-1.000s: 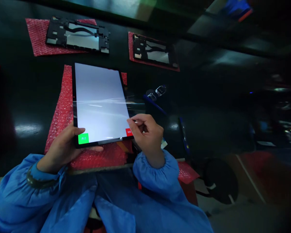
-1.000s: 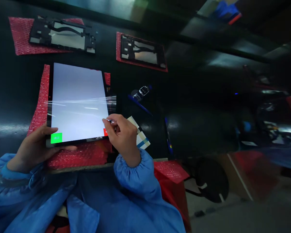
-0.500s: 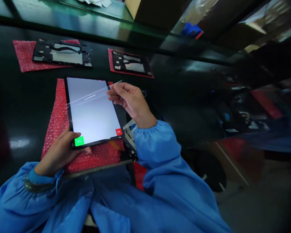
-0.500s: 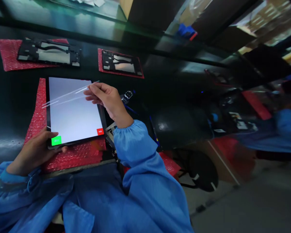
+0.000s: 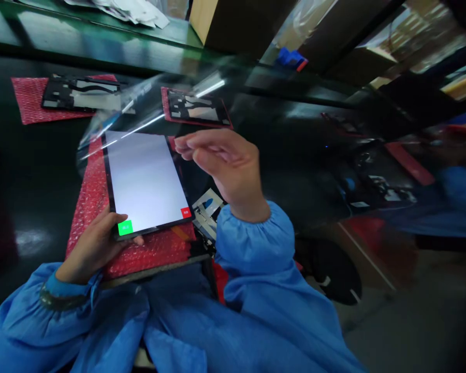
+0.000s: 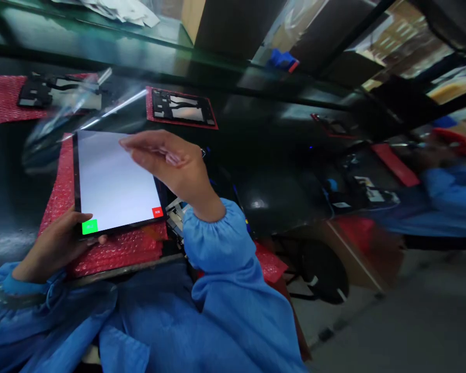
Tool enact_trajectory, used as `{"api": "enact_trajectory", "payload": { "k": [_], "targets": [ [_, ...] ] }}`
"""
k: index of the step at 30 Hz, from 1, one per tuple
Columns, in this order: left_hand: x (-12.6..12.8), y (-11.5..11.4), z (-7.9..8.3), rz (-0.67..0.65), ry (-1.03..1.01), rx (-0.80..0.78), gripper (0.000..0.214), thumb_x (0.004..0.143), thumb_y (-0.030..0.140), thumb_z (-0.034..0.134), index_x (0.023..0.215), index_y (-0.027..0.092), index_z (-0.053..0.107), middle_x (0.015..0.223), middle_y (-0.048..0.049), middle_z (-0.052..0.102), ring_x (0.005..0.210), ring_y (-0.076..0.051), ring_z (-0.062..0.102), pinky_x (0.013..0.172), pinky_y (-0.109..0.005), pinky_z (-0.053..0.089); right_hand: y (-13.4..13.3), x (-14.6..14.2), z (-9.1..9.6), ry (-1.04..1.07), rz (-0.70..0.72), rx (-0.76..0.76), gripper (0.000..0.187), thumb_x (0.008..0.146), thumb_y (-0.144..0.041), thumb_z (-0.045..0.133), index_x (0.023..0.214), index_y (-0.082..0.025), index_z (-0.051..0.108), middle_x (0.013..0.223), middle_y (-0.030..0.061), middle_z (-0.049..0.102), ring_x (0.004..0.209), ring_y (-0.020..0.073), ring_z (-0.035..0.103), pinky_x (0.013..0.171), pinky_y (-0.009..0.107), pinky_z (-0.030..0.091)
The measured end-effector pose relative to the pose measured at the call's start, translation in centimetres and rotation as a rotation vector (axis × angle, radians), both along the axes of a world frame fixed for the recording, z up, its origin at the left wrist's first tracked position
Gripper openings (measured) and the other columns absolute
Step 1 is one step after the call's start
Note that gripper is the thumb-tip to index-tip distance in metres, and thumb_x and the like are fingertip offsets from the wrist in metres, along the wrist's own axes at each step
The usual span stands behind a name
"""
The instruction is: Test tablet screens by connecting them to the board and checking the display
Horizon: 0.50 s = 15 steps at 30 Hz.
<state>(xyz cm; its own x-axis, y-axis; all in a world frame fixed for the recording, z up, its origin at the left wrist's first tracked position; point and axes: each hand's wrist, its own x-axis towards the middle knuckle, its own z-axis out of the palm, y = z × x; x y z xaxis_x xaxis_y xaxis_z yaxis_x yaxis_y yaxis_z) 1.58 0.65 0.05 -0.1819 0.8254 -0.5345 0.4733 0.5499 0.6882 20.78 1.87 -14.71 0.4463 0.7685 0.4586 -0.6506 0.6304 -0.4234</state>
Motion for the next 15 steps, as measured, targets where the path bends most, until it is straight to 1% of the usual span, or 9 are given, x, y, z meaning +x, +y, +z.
{"api": "enact_trajectory", "payload": {
  "k": [2, 4, 6, 8, 9, 10, 12, 14, 15],
  "targets": [
    [0.4, 0.1, 0.1, 0.055, -0.015, -0.027, 0.035, 0.05, 0.025, 0.078, 0.079, 0.013, 0.062, 0.087, -0.0076, 0.064, 0.064, -0.018, 0.058, 0.048, -0.027, 0.054, -1.3, -0.1, -0.5, -0.063, -0.086, 0.061, 0.018, 0.09, -0.016, 0.064, 0.102, -0.028, 0.071, 0.11, -0.0029, 0.069, 0.108, 0.0114, 0.065, 0.096, 0.028, 0.055],
    [0.5, 0.2, 0.1, 0.085, 0.004, -0.042, 0.036, 0.049, 0.024, 0.078, 0.079, 0.012, 0.062, 0.081, -0.0075, 0.064, 0.059, -0.017, 0.057, 0.046, -0.027, 0.053, -1.3, -1.1, -1.3, -0.114, -0.136, 0.024, 0.019, 0.09, -0.016, 0.064, 0.104, -0.027, 0.071, 0.113, -0.0014, 0.068, 0.11, 0.0123, 0.064, 0.098, 0.03, 0.054],
    [0.5, 0.3, 0.2, 0.123, 0.008, -0.048, 0.037, 0.052, 0.025, 0.078, 0.083, 0.012, 0.063, 0.078, -0.0066, 0.062, 0.058, -0.018, 0.056, 0.047, -0.028, 0.053, -0.2, -2.8, -2.2, -0.192, -0.226, -0.076, 0.015, 0.09, -0.017, 0.064, 0.103, -0.021, 0.071, 0.113, 0.0026, 0.068, 0.11, 0.0128, 0.064, 0.099, 0.031, 0.053],
    [0.3, 0.3, 0.1, 0.136, -0.016, -0.051, 0.037, 0.062, 0.029, 0.078, 0.092, 0.012, 0.063, 0.084, -0.0071, 0.062, 0.058, -0.017, 0.055, 0.046, -0.028, 0.053, 1.6, -4.7, -3.2, -0.318, -0.33, -0.167, 0.015, 0.092, -0.021, 0.062, 0.101, -0.015, 0.072, 0.111, 0.0073, 0.069, 0.109, 0.0135, 0.063, 0.1, 0.03, 0.051],
    [0.3, 0.3, 0.0, 0.127, -0.037, -0.042, 0.038, 0.069, 0.032, 0.077, 0.099, 0.013, 0.063, 0.089, -0.007, 0.062, 0.061, -0.016, 0.054, 0.045, -0.027, 0.053, 2.6, -5.6, -3.7, -0.392, -0.366, -0.201, 0.018, 0.094, -0.024, 0.06, 0.102, -0.013, 0.072, 0.111, 0.009, 0.069, 0.109, 0.0143, 0.063, 0.101, 0.03, 0.05],
    [0.2, 0.3, -0.1, 0.103, -0.061, -0.03, 0.039, 0.076, 0.037, 0.075, 0.105, 0.014, 0.062, 0.092, -0.0064, 0.062, 0.062, -0.015, 0.053, 0.044, -0.026, 0.053, 3.4, -6.2, -4.2, -0.463, -0.394, -0.242, 0.025, 0.096, -0.029, 0.057, 0.106, -0.011, 0.072, 0.113, 0.0108, 0.068, 0.111, 0.0159, 0.062, 0.103, 0.031, 0.05],
    [0.1, 0.2, -0.3, 0.021, -0.097, -0.005, 0.044, 0.082, 0.05, 0.069, 0.111, 0.018, 0.058, 0.088, -0.0034, 0.058, 0.059, -0.012, 0.049, 0.043, -0.023, 0.051, 4.5, -7.0, -4.8, -0.567, -0.454, -0.371, 0.049, 0.098, -0.045, 0.05, 0.122, -0.006, 0.066, 0.125, 0.0169, 0.062, 0.122, 0.021, 0.057, 0.108, 0.036, 0.046],
    [-0.1, 0.1, -0.5, -0.07, -0.094, 0.011, 0.054, 0.082, 0.063, 0.063, 0.116, 0.021, 0.055, 0.086, -0.0016, 0.056, 0.058, -0.01, 0.047, 0.043, -0.02, 0.048, 4.4, -7.1, -4.8, -0.62, -0.525, -0.486, 0.074, 0.097, -0.06, 0.042, 0.137, 0.001, 0.053, 0.139, 0.0233, 0.05, 0.134, 0.0248, 0.046, 0.114, 0.04, 0.04],
    [-0.2, 0.0, -0.5, -0.1, -0.08, 0.009, 0.06, 0.08, 0.067, 0.063, 0.118, 0.023, 0.053, 0.088, -0.0017, 0.057, 0.059, -0.01, 0.047, 0.044, -0.019, 0.047, 4.0, -6.9, -4.4, -0.647, -0.554, -0.494, 0.08, 0.096, -0.064, 0.039, 0.141, 0.002, 0.048, 0.144, 0.0247, 0.044, 0.139, 0.0254, 0.041, 0.117, 0.041, 0.036]
  ]
}}
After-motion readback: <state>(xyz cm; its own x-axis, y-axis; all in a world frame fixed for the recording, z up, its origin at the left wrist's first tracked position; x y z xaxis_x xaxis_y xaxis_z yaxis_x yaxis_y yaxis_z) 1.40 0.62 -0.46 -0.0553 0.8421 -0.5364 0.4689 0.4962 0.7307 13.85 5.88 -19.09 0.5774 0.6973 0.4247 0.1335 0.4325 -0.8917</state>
